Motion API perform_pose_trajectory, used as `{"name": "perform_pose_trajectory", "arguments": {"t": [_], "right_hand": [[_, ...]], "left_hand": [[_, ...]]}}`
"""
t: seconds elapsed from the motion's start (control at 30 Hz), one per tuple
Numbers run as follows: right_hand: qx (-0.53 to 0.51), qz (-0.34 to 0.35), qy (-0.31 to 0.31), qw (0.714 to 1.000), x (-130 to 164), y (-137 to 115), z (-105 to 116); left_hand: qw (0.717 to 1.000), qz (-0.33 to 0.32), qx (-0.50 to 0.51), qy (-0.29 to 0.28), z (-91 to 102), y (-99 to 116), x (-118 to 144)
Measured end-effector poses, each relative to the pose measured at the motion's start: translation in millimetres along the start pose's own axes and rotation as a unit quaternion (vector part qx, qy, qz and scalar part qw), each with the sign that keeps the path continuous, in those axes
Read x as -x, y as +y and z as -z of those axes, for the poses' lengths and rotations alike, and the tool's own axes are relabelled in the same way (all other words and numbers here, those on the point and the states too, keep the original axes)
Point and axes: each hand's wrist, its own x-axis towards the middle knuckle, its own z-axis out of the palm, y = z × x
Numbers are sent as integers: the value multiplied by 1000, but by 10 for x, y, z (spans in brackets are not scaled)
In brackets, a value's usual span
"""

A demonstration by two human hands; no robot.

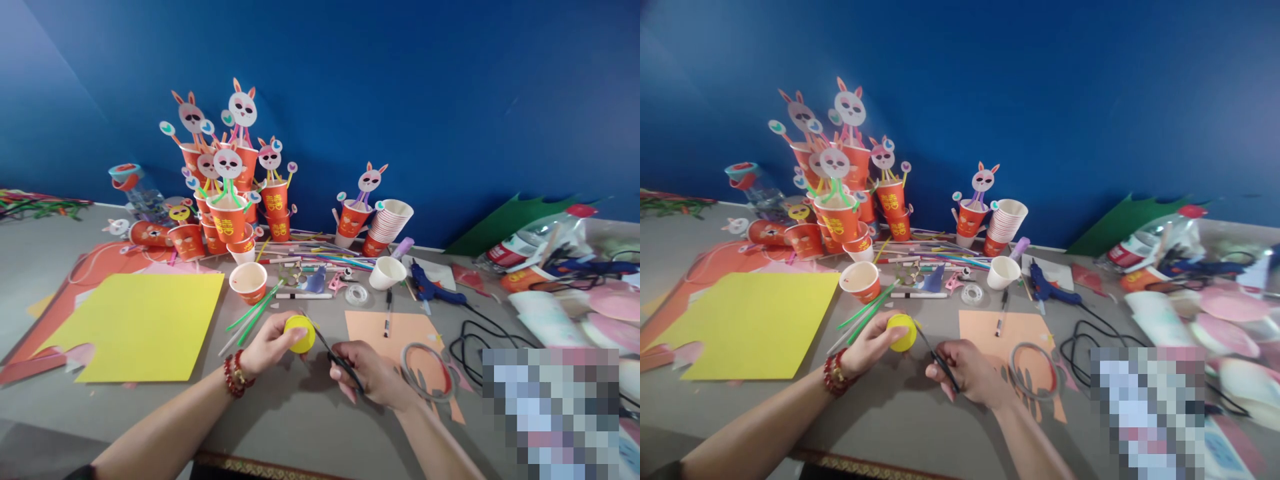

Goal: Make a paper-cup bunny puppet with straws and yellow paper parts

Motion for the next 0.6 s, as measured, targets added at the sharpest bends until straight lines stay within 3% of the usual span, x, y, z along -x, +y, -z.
{"name": "perform_pose_trajectory", "arguments": {"t": [0.37, 0.6], "right_hand": [[-27, -5, -27, 999, -15, -21, -11], [-20, -1, -24, 1000, 0, -52, -3]], "left_hand": [[998, -6, -36, -55, 26, -27, -20], [998, 4, -27, -53, 19, -30, -14]]}}
